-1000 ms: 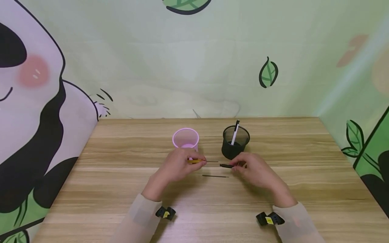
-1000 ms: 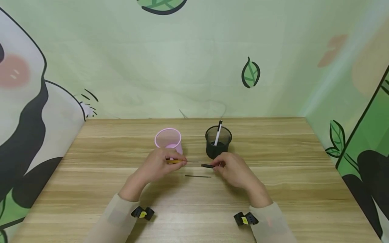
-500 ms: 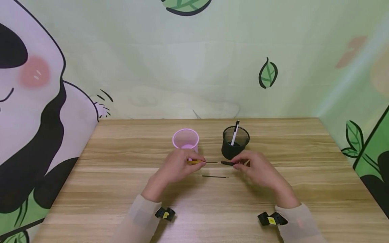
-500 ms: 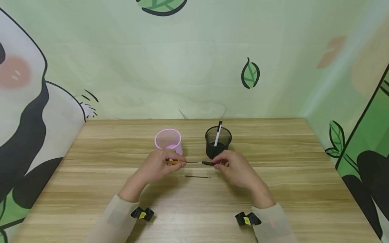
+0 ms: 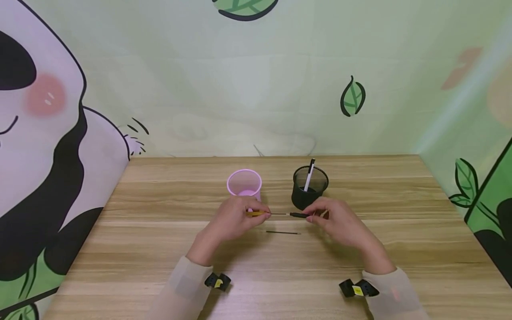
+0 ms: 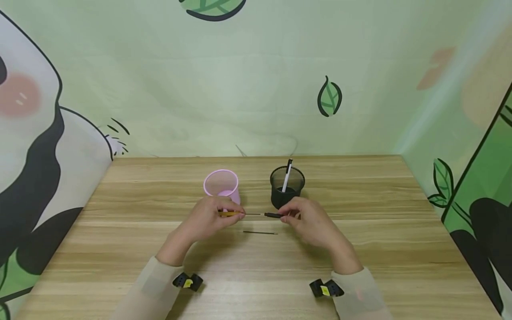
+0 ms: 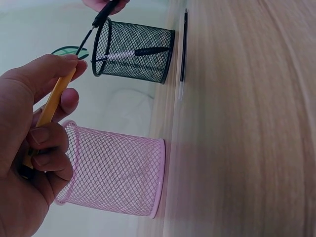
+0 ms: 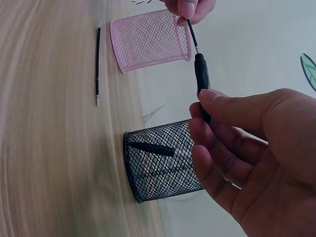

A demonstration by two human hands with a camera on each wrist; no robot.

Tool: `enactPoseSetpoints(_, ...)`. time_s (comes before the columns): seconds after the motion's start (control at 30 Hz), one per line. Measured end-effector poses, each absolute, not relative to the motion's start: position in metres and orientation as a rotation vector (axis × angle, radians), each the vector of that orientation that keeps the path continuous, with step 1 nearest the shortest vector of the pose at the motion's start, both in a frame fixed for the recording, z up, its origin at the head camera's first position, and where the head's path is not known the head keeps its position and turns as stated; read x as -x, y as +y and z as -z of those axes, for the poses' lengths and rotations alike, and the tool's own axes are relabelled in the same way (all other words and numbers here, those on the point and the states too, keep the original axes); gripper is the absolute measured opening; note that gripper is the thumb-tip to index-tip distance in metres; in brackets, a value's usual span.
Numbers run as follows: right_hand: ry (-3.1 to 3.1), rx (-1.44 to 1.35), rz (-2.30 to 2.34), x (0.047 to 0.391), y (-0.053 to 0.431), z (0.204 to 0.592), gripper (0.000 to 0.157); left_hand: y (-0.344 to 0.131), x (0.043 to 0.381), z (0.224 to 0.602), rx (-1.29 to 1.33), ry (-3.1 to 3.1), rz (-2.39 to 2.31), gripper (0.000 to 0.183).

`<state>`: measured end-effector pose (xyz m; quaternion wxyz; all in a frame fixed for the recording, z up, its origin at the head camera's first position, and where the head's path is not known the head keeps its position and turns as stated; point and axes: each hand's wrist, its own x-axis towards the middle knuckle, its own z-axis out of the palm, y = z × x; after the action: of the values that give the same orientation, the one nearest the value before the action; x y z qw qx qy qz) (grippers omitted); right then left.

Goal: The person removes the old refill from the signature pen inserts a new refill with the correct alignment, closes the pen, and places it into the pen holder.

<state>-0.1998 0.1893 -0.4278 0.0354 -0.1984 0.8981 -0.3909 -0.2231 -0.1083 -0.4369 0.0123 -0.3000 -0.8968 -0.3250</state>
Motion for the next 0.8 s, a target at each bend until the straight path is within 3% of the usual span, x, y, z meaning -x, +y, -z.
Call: enactPoseSetpoints(0.8,2.761,0.677,1.214,0.2,0.178,0.429,0.013,-0.105,0.222,0.438,0.975,-2.776,0.993,0.013)
